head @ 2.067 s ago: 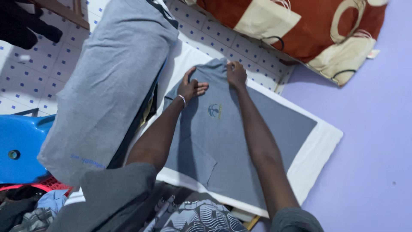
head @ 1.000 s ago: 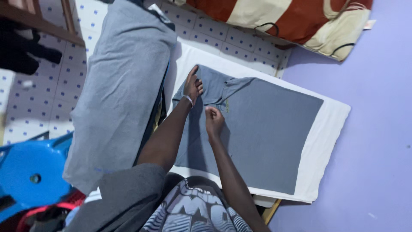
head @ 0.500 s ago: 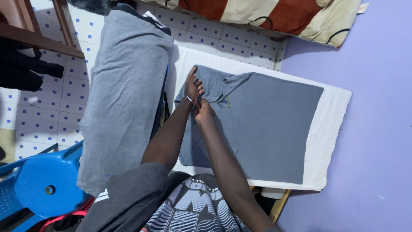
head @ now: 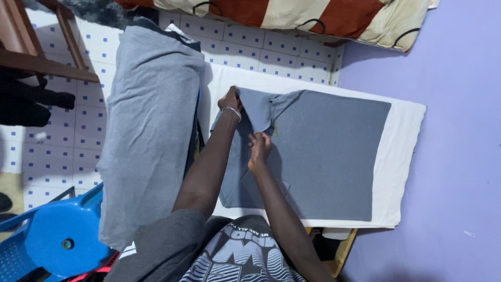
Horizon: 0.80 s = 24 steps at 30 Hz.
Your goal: The person folds a gray t-shirt by smoothing the fabric, folding in the sleeves and sides, and then folding it into a compact rectangular shape on a white surface.
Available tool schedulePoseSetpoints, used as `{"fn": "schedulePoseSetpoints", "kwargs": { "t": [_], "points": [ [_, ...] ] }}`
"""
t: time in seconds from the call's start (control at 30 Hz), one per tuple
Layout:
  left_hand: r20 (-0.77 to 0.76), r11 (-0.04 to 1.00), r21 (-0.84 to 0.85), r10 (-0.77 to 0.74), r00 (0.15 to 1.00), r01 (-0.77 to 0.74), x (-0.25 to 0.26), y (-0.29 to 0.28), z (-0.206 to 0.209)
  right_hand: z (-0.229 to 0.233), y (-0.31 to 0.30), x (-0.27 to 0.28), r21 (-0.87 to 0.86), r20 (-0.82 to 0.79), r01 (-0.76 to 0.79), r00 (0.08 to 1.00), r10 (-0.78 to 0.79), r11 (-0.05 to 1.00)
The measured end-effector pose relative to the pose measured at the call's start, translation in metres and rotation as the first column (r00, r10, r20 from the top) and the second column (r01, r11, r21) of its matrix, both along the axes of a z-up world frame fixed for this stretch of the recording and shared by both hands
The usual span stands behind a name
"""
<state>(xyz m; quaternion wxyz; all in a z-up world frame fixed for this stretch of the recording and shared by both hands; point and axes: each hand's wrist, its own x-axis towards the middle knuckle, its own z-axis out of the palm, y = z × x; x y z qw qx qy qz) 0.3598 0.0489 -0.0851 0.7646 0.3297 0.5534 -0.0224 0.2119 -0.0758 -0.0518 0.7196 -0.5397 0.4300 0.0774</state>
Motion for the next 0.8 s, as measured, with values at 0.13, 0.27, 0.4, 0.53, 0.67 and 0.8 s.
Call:
{"fn": "schedulePoseSetpoints", "kwargs": {
  "t": [0.13,0.27,0.4,0.53,0.67,0.8],
  "points": [
    [-0.272,0.963,0.238,-0.058,0.961,0.125,0.001,-0.002,0.035,-0.03,-0.014,-0.003,-0.123,-0.158,-0.139,0.98,0.119,0.983],
    [0.009,0.929,0.369,-0.03,1.0,0.025,-0.006,-0.011,0.013,-0.014,-0.045,0.041,-0.757,0.116,-0.12,0.943,0.313,0.642],
    [0.012,0.935,0.354,-0.009,1.0,0.004,-0.007,-0.011,-0.003,0.047,-0.074,0.122,-0.853,-0.155,-0.394,0.817,0.555,0.342],
    [-0.233,0.957,0.263,-0.058,0.971,0.12,0.004,-0.002,0.04,0.057,-0.102,0.164,-0.866,-0.255,-0.483,0.653,0.713,0.132],
    [-0.427,0.958,0.169,-0.142,0.893,0.233,0.014,0.007,0.075,0.055,-0.125,0.177,-0.768,-0.455,-0.638,0.598,0.66,0.049],
    [-0.427,0.935,0.216,-0.169,0.889,0.281,0.015,0.006,0.069,0.053,-0.132,0.183,-0.729,-0.5,-0.669,0.665,0.555,0.145]
  ]
}}
